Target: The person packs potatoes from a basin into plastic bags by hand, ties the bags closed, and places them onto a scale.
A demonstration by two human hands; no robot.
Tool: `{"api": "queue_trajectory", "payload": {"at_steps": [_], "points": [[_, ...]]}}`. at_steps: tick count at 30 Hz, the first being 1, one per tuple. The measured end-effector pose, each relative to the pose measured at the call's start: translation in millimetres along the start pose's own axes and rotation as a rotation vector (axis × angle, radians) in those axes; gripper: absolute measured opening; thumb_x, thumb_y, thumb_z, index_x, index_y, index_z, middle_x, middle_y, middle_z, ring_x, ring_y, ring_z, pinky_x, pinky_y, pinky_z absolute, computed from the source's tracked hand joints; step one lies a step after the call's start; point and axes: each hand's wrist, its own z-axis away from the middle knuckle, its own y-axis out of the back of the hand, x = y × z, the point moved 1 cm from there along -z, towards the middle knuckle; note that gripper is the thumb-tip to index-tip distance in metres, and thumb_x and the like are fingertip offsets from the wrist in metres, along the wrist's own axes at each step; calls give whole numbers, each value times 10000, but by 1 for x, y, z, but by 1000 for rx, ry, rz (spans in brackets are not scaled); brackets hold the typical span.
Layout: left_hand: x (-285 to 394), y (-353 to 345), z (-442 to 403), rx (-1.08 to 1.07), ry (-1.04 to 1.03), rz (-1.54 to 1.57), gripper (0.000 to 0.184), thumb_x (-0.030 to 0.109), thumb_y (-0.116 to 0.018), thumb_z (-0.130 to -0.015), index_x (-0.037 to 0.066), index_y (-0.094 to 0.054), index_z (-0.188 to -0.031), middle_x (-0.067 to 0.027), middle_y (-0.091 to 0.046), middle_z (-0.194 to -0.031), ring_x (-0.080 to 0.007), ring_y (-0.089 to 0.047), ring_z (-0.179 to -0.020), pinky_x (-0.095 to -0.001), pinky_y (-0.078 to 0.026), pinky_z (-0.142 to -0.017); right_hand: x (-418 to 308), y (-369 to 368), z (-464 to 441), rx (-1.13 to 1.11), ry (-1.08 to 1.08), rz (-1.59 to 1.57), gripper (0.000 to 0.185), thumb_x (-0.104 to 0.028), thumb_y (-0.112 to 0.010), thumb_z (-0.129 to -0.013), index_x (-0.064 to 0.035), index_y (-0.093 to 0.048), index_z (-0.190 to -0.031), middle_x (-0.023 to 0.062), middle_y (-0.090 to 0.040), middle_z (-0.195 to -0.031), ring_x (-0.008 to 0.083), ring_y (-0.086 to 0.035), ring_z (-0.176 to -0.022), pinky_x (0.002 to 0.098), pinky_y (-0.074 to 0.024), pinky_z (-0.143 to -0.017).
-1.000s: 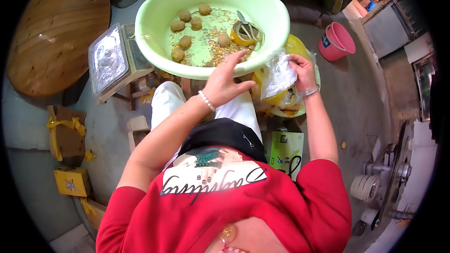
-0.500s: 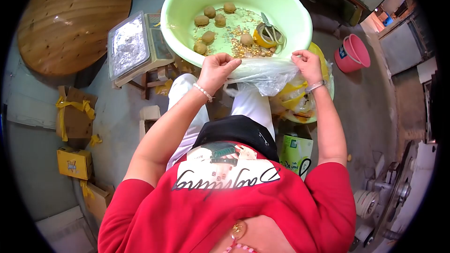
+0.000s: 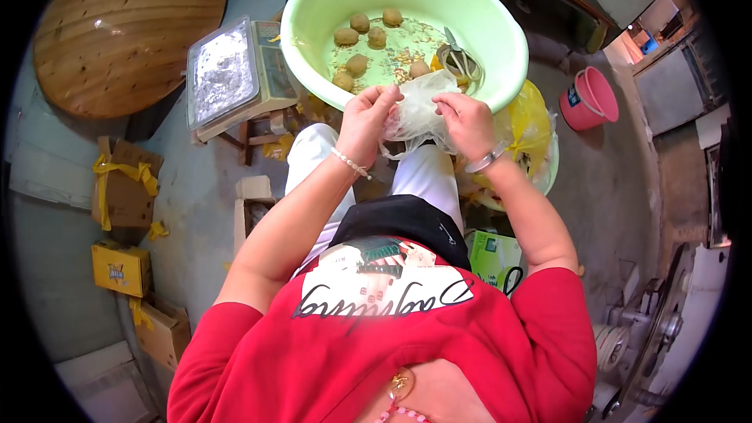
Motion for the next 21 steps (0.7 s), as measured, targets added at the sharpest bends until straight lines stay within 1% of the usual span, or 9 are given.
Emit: {"api": "queue_trajectory", "payload": {"at_steps": [1,4,7,10,13,16,18,20,21], "points": [[-6,5,-3,-38,-19,-28,187,219,-587,-874,41,-578,-817,33,-506,-625,-42,-445,-530,-196,-361,-470,-1,2,0,-7,-116,-172,421,-168,-620,-731,-21,-541,-1117,152,-567,-1107,290,-526,-1028,379,-380,-903],[-15,10,-9,-39,-44,6,177,207,-591,-872,32,-582,-846,31,-520,-643,-40,-453,-555,-188,-365,-498,-21,-13,-2,293,321,-113,241,-138,-598,-761,-29,-606,-976,115,-620,-906,290,-576,-852,372,-432,-784],[-11,6,-11,-62,-74,40,173,193,-596,-868,21,-580,-875,19,-536,-672,-44,-463,-570,-187,-379,-518,-27,-20,-8,424,530,114,159,-146,-592,-787,-36,-648,-887,106,-624,-754,298,-593,-702,370,-464,-658],[-5,-2,-10,-6,-216,-98,279,184,-652,-820,-4,-546,-996,-26,-578,-798,-87,-532,-659,-212,-451,-615,-9,-21,-14,266,158,-92,139,-161,-605,-784,-55,-663,-852,125,-610,-747,292,-595,-666,361,-463,-592],[-12,6,-14,1,-397,-509,497,170,-723,-739,-10,-483,-1135,-53,-598,-891,-138,-574,-767,-258,-485,-700,-9,-23,-19,310,164,-221,116,-122,-614,-773,-48,-664,-847,128,-609,-750,285,-596,-668,352,-455,-589],[-19,11,-17,-204,-258,-416,507,154,-714,-735,-9,-476,-1151,-57,-600,-887,-147,-579,-755,-265,-488,-691,-8,-28,-22,319,191,-230,113,-103,-611,-776,-47,-665,-859,125,-610,-732,270,-594,-647,338,-453,-576],[-12,15,-17,-115,-314,-689,423,100,-690,-712,5,-525,-1090,-65,-607,-865,-156,-589,-731,-270,-485,-674,-10,-27,-22,352,182,-245,110,-112,-609,-786,-46,-664,-855,121,-607,-701,247,-584,-603,325,-450,-564],[2,22,-14,-16,-365,-958,352,45,-666,-689,19,-575,-1028,-72,-614,-842,-165,-598,-707,-275,-482,-658,1,-19,-22,378,31,-328,106,-116,-605,-799,-46,-661,-855,112,-602,-663,216,-555,-557,313,-441,-549],[-1,36,-19,-16,-451,-1022,248,52,-649,-676,41,-631,-923,-104,-622,-776,-225,-618,-713,-308,-481,-654,10,-13,-23,391,-45,-369,104,-118,-603,-805,-46,-660,-855,107,-600,-645,200,-541,-535,307,-437,-542]]}}
